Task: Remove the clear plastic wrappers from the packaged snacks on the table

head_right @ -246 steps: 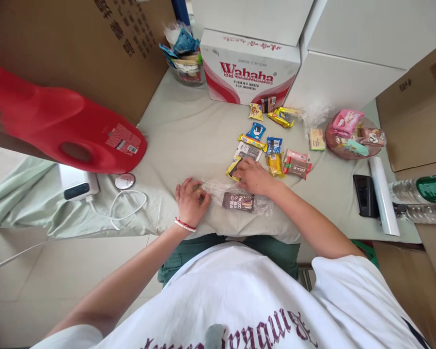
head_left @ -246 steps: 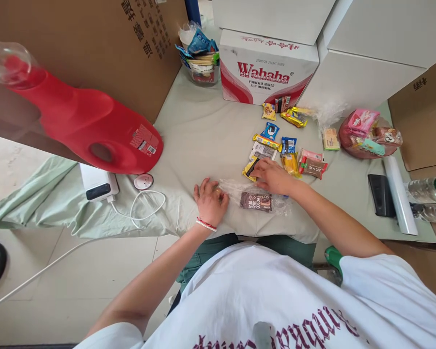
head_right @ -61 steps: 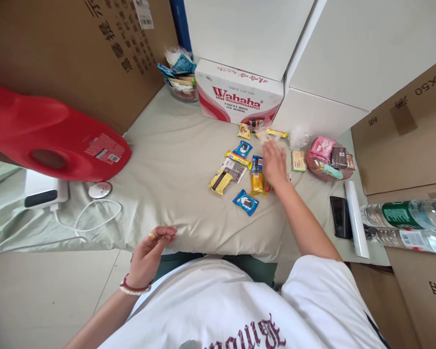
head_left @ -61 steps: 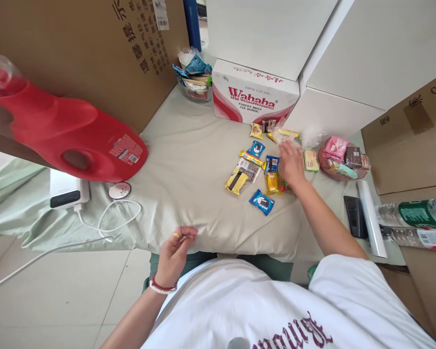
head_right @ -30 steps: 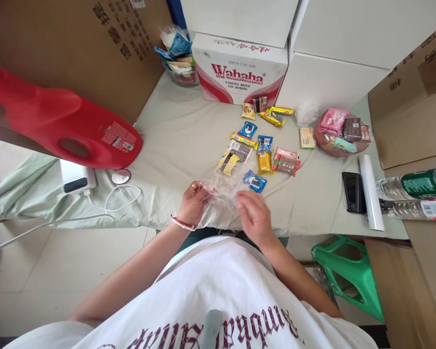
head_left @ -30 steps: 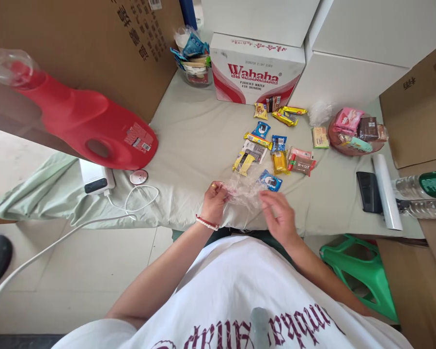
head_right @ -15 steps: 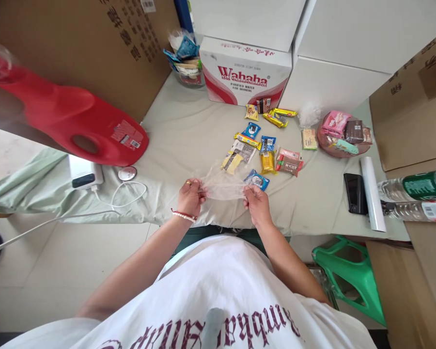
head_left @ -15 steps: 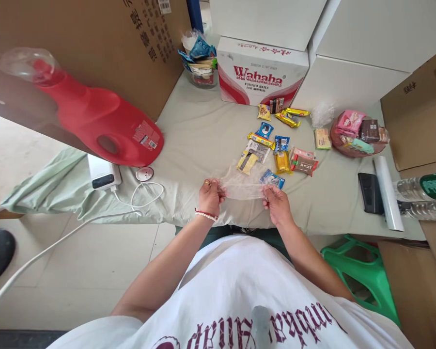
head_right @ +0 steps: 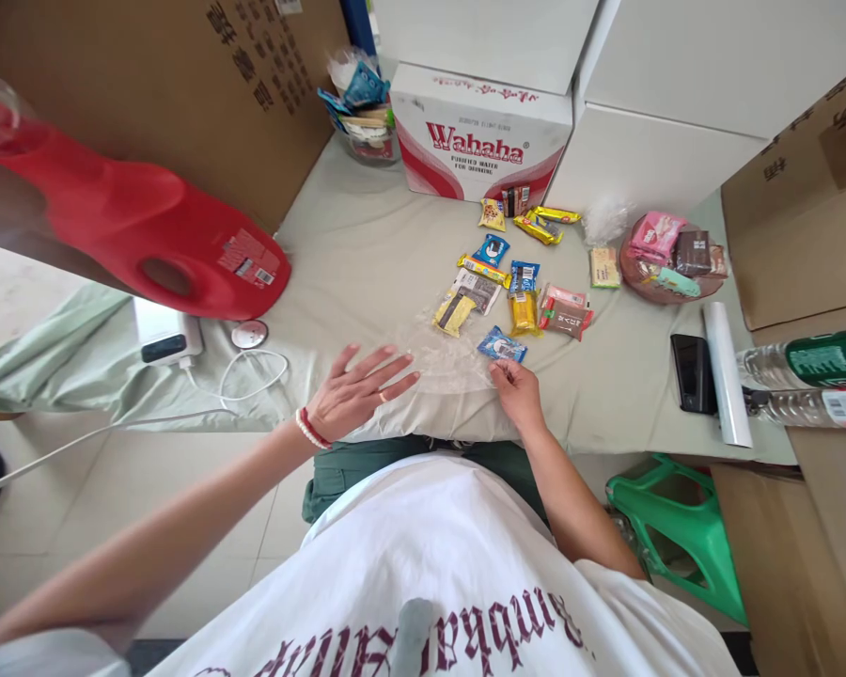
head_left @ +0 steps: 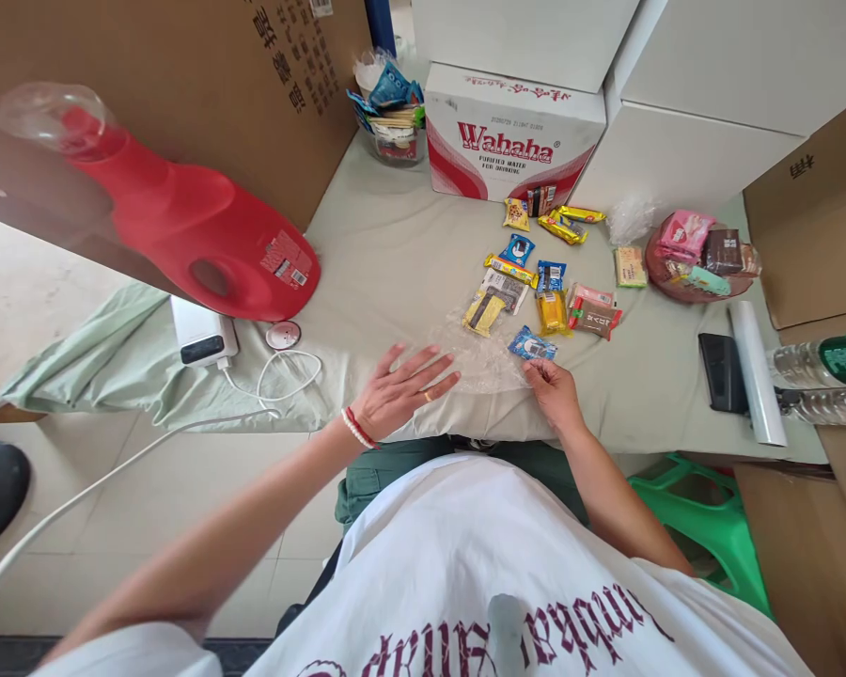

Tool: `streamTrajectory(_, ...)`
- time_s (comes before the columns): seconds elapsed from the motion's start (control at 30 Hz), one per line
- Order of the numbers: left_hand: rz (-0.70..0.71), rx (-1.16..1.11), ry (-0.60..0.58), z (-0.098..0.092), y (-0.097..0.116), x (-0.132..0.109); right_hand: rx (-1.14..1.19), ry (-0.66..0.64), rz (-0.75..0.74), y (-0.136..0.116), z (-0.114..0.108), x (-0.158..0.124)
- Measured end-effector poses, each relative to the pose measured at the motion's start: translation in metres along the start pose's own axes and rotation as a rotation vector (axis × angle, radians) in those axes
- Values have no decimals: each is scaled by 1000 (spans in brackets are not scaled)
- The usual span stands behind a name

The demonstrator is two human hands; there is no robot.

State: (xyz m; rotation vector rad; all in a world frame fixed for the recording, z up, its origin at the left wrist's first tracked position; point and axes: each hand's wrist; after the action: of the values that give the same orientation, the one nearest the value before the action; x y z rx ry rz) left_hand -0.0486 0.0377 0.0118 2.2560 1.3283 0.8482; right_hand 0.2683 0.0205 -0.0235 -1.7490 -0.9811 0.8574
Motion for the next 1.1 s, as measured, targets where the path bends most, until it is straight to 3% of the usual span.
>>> streamTrajectory(0.07,75,-74,-183,-3,-4,22,-64,-110,-10,2,-3,5)
streamTrajectory(0.17,-54,-6,-265,3,-18,56,-132,-233,-14,4,-7,13)
streamTrajectory(0.27,-147,148,-310,15,-34,72,-175,-218,-45,9,-17,20)
streamTrajectory(0.43,-199,219,-277,27,-40,47,-401,-97,-142,6,-44,34)
streamTrajectory(0.57,-290,294,-210,31,-22,20,-651,104,-509,-31,-45,35)
streamTrajectory(0.63,-308,340,-197,34,-10,13,-667,-53,-721,-52,-28,29)
streamTrajectory(0.7,-290,385,-187,36,0,8,-702,-346,-856,-65,-7,21)
streamTrajectory(0.77,-257,421,-138,36,5,2,-777,-561,-885,-65,9,16)
streamTrajectory(0.83,-202,433,-57,37,2,-5,-819,-644,-867,-50,12,12)
streamTrajectory(0.97,-96,425,102,40,-15,-24,-669,-662,-795,-4,-24,5)
streamTrajectory(1.1,-107,396,57,45,-25,-33,-414,-653,-656,20,-72,4)
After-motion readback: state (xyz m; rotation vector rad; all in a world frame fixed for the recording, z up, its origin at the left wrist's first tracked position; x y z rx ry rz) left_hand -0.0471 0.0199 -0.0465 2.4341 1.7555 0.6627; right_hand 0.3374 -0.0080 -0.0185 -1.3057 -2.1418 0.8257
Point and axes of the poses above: each hand's wrist, its own x-axis towards the middle knuckle, its own z-axis out of the palm, y = z × x, and after that the axes turned 15 degrees about y, right-handed
